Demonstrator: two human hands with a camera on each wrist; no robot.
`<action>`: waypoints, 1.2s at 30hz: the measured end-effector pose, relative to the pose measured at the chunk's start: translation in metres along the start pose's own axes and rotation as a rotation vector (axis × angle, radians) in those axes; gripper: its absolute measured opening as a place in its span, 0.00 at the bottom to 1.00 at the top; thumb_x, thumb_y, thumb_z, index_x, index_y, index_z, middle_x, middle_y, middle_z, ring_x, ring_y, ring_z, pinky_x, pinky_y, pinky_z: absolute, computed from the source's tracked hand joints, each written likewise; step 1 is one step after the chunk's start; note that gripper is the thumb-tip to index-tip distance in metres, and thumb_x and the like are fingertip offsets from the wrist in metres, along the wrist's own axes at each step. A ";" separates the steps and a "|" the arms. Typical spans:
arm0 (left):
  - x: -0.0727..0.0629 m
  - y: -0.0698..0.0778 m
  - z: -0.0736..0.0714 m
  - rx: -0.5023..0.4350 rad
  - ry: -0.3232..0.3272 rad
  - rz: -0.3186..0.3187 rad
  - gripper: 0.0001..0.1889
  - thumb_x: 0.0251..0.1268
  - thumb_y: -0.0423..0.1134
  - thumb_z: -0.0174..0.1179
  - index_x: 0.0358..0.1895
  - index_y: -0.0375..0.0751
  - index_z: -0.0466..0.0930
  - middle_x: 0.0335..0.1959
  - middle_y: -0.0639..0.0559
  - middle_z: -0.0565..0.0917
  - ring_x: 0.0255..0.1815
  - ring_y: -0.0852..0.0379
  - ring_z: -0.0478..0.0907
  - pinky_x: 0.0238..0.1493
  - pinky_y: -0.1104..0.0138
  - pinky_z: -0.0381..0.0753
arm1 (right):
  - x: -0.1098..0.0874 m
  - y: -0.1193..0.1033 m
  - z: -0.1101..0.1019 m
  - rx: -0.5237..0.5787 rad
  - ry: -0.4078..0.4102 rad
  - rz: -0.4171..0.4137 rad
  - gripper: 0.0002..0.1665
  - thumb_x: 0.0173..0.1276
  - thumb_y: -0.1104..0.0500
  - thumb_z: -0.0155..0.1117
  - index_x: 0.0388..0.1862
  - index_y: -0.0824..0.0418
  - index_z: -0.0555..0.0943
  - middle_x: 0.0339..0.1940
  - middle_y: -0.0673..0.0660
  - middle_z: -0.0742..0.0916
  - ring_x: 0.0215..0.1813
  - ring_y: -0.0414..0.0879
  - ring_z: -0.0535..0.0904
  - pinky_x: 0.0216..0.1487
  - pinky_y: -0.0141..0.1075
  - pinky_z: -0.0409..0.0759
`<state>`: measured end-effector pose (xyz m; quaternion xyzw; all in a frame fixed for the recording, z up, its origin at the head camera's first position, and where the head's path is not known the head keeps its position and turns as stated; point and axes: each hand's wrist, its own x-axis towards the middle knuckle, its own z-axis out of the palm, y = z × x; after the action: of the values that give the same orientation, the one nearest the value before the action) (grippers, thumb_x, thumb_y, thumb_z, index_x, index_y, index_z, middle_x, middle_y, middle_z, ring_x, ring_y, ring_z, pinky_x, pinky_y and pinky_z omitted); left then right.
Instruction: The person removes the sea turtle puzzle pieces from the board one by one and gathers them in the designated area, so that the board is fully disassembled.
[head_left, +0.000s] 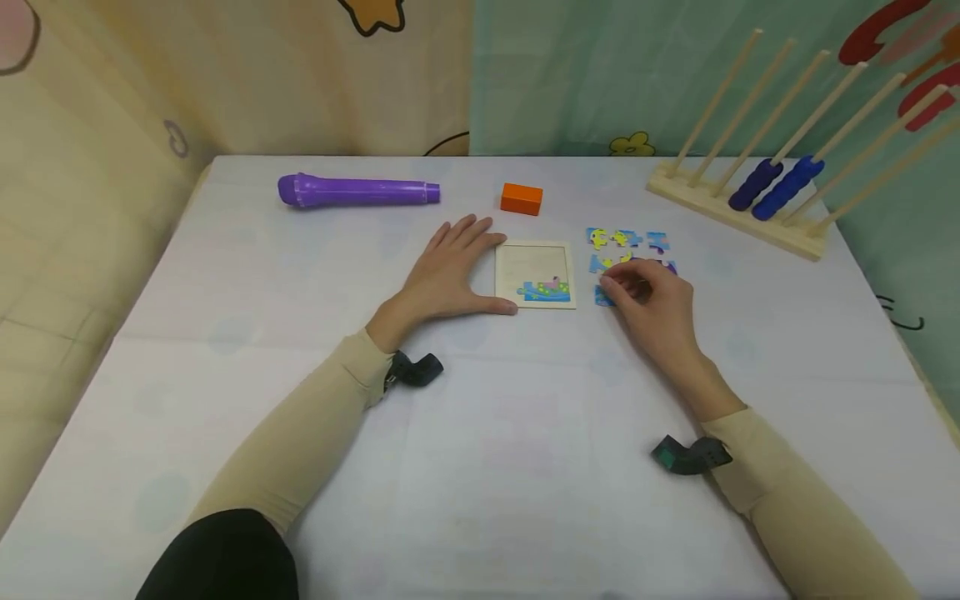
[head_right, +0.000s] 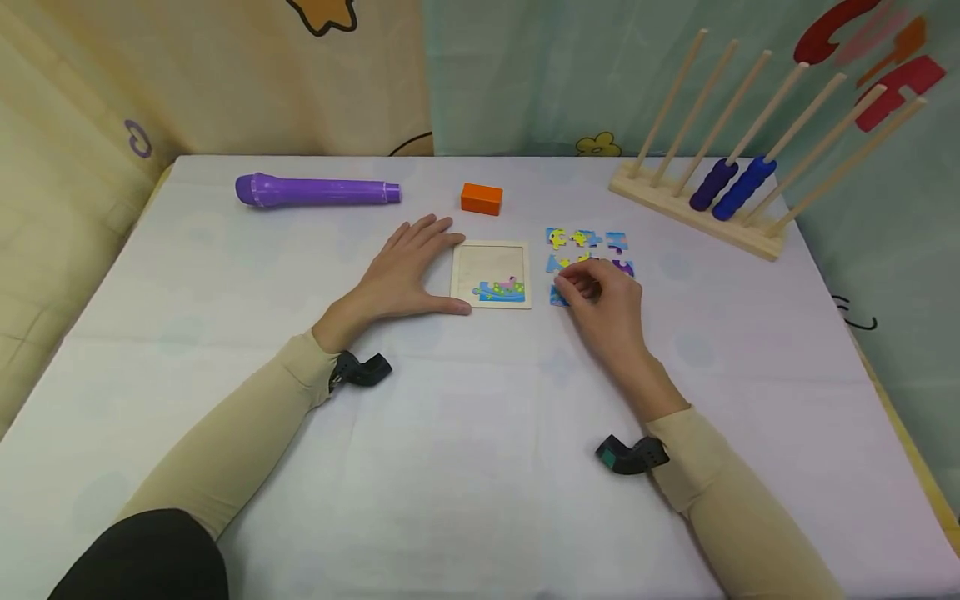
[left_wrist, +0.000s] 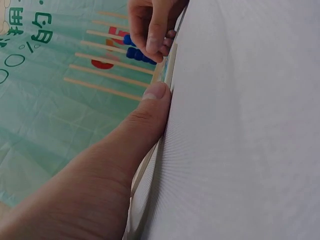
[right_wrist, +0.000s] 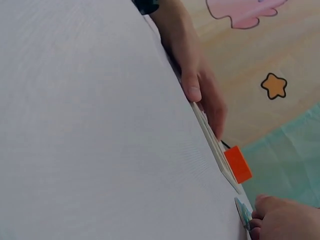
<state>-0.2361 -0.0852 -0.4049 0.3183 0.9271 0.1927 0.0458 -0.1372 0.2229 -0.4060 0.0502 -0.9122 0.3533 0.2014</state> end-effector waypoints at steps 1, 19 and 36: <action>0.000 0.000 0.000 -0.001 -0.001 0.002 0.59 0.49 0.81 0.67 0.82 0.55 0.62 0.88 0.52 0.52 0.90 0.50 0.39 0.89 0.52 0.32 | 0.000 0.000 0.000 -0.003 0.001 -0.003 0.10 0.73 0.59 0.72 0.47 0.64 0.88 0.36 0.58 0.89 0.37 0.40 0.78 0.40 0.21 0.72; -0.005 -0.001 -0.002 -0.010 0.011 -0.008 0.59 0.48 0.80 0.68 0.82 0.55 0.62 0.88 0.52 0.52 0.90 0.51 0.39 0.89 0.53 0.32 | 0.002 0.002 0.005 -0.015 -0.013 -0.023 0.11 0.75 0.58 0.71 0.48 0.65 0.87 0.38 0.59 0.89 0.39 0.46 0.80 0.41 0.22 0.71; -0.004 -0.004 -0.001 -0.016 0.013 0.005 0.58 0.49 0.81 0.66 0.82 0.55 0.62 0.88 0.52 0.52 0.90 0.50 0.39 0.89 0.52 0.32 | 0.000 -0.001 0.003 0.001 -0.003 -0.029 0.09 0.73 0.61 0.72 0.46 0.66 0.88 0.38 0.59 0.89 0.38 0.45 0.79 0.42 0.22 0.71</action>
<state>-0.2360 -0.0909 -0.4059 0.3187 0.9251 0.2022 0.0419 -0.1381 0.2199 -0.4069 0.0642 -0.9114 0.3509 0.2054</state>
